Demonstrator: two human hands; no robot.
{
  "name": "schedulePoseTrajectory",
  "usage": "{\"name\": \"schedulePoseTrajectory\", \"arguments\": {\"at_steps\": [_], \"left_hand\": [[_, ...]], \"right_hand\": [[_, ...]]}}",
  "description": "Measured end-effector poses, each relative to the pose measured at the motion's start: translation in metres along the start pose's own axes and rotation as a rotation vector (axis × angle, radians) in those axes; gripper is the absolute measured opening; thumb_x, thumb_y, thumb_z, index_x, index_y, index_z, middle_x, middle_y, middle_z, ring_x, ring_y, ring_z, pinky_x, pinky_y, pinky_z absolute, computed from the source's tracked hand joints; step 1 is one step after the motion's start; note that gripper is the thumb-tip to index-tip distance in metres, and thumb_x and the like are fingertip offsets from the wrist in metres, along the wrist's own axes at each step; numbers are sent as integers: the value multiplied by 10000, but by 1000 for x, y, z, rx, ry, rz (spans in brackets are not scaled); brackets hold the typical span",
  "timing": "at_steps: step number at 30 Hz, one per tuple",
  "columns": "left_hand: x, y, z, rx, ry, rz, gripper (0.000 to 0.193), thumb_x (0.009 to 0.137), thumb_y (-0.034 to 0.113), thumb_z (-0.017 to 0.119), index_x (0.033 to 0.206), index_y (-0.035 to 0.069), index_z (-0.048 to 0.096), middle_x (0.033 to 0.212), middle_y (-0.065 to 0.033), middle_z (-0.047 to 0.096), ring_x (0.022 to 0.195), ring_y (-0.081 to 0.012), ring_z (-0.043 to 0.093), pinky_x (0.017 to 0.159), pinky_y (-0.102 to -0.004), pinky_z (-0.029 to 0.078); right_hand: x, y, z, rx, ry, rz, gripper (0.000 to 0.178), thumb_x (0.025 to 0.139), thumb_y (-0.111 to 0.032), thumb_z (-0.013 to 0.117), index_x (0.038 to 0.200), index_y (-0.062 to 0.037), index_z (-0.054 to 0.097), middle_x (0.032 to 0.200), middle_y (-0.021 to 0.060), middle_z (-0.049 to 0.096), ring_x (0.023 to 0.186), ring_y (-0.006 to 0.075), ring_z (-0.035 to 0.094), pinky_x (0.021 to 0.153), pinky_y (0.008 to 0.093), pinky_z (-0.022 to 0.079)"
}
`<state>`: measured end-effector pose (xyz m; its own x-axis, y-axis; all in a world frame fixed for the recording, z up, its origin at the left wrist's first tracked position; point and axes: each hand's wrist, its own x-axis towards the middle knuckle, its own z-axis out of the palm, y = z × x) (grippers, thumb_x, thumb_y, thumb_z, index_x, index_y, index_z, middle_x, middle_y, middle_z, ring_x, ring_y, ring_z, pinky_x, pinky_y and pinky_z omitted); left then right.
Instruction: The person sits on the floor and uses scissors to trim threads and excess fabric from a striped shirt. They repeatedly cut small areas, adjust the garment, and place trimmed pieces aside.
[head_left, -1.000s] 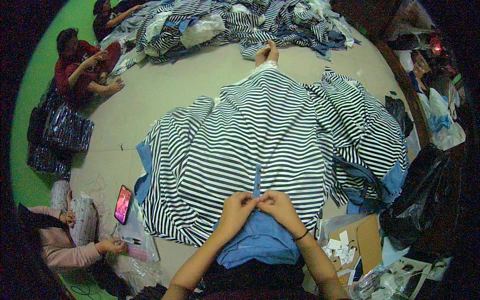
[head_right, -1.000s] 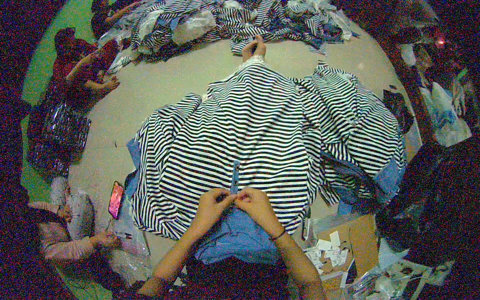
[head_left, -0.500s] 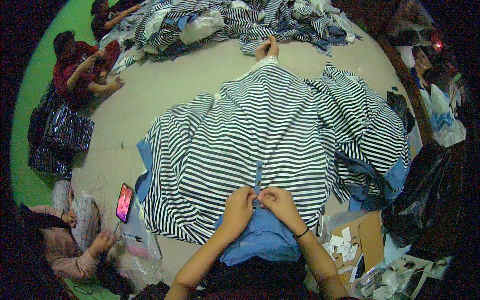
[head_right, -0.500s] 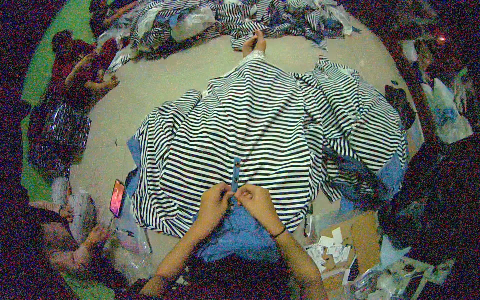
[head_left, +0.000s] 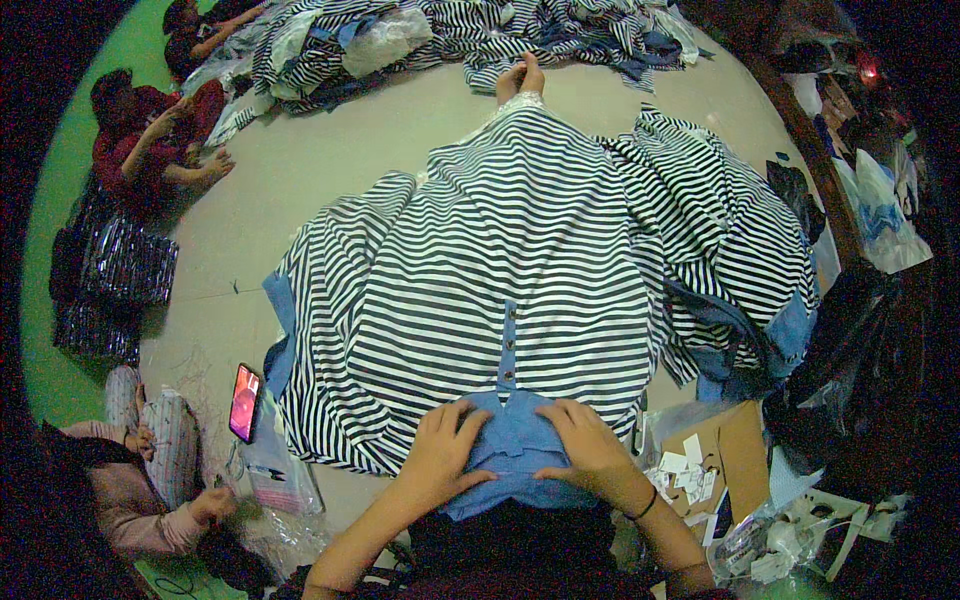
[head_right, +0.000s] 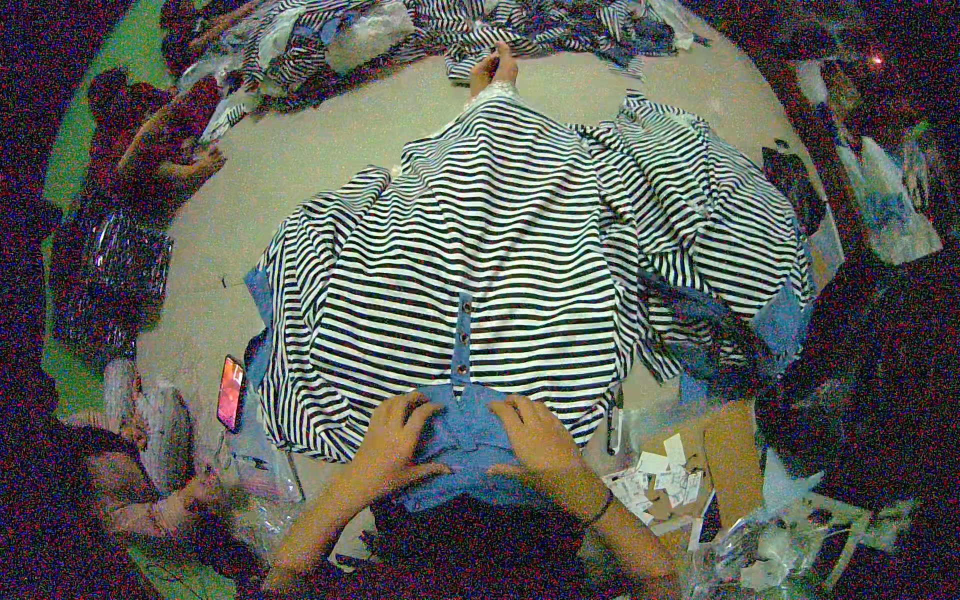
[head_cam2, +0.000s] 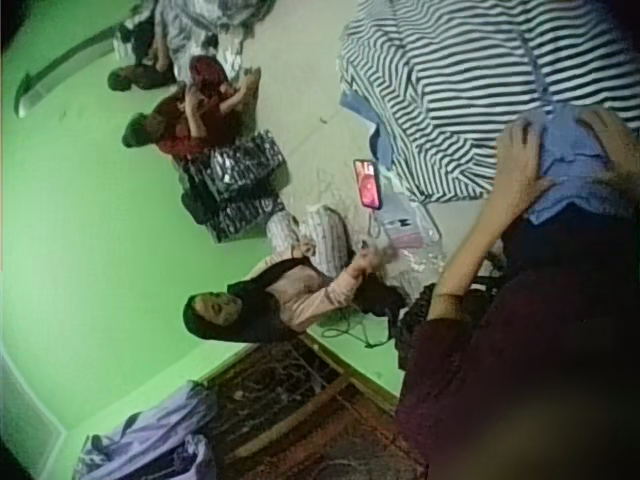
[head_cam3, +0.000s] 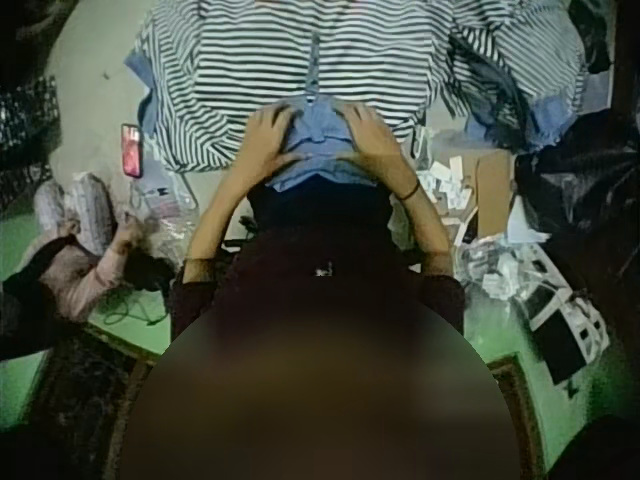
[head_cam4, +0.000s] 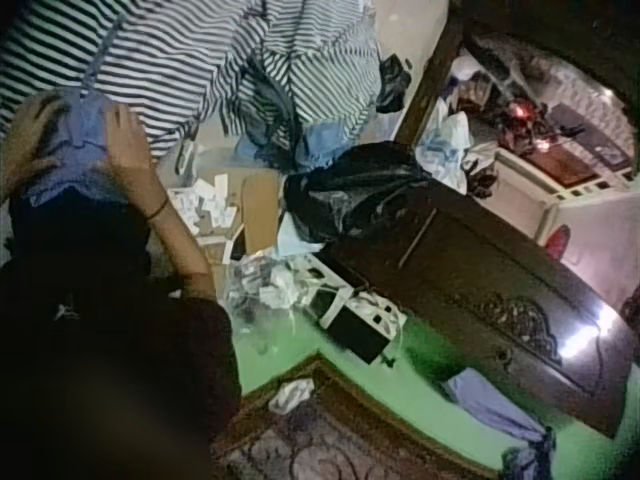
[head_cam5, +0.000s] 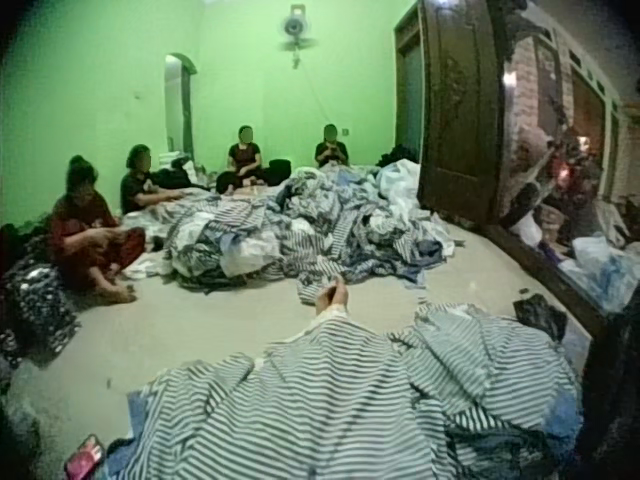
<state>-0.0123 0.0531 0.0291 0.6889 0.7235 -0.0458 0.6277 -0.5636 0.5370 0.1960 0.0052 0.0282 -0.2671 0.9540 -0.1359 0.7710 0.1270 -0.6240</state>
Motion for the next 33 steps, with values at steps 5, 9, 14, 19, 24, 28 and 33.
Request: {"name": "schedulePoseTrajectory", "arguments": {"at_steps": [5, 9, 14, 19, 24, 28, 33], "left_hand": [[-10, 8, 15, -1, 152, -64, 353, 661, 87, 618, 987, 14, 504, 1012, -169, 487, 953, -326, 457, 826, -410, 365], [5, 7, 15, -216, 406, -406, 146, 785, 90, 521, 890, -11, 509, 742, -184, 556, 666, -345, 544, 607, -387, 436], [21, -26, -9, -153, 481, -708, 302, 781, 149, 544, 986, -23, 404, 678, -210, 541, 655, -375, 543, 566, -406, 418], [-3, -20, -18, -119, 86, -642, 371, 717, 253, 608, 916, -32, 480, 711, -223, 558, 697, -374, 552, 622, -404, 427], [-17, -36, -44, -500, -49, -576, 262, 794, 222, 534, 840, -34, 565, 692, -146, 594, 628, -236, 578, 589, -325, 430], [-14, -46, -38, -1517, 328, -579, 336, 857, 268, 473, 993, -34, 526, 929, -117, 592, 817, -190, 571, 745, -299, 453], [-3, -45, -19, -2322, 574, -111, 311, 878, 236, 428, 1036, -24, 494, 1059, -145, 550, 1017, -249, 508, 934, -379, 353]], "right_hand": [[-20, 5, 1, 252, 178, 62, 257, 672, -28, 566, 928, -48, 552, 911, 121, 559, 864, 281, 539, 774, 323, 426], [-13, 15, 3, 609, 350, 363, 94, 748, -106, 569, 791, -22, 574, 713, 72, 581, 662, 141, 556, 623, 250, 435], [-8, 41, -8, 672, 293, 717, 197, 784, -210, 590, 723, -26, 553, 553, 11, 523, 427, 57, 461, 395, 188, 359], [-23, 49, -18, 674, -116, 599, 203, 791, -236, 581, 794, -34, 574, 602, -4, 559, 503, 65, 513, 448, 193, 404], [-25, 57, -23, 1168, 10, 504, 198, 814, -172, 545, 939, -18, 534, 836, 51, 586, 674, 113, 587, 568, 226, 499], [-21, 56, -19, 1864, 298, 254, 209, 857, -131, 464, 1027, -14, 496, 1018, 108, 555, 894, 203, 564, 707, 327, 519], [-13, 40, -17, 2371, 576, 33, 184, 875, -118, 412, 996, -26, 515, 1021, 98, 561, 930, 209, 543, 783, 344, 489]]}}
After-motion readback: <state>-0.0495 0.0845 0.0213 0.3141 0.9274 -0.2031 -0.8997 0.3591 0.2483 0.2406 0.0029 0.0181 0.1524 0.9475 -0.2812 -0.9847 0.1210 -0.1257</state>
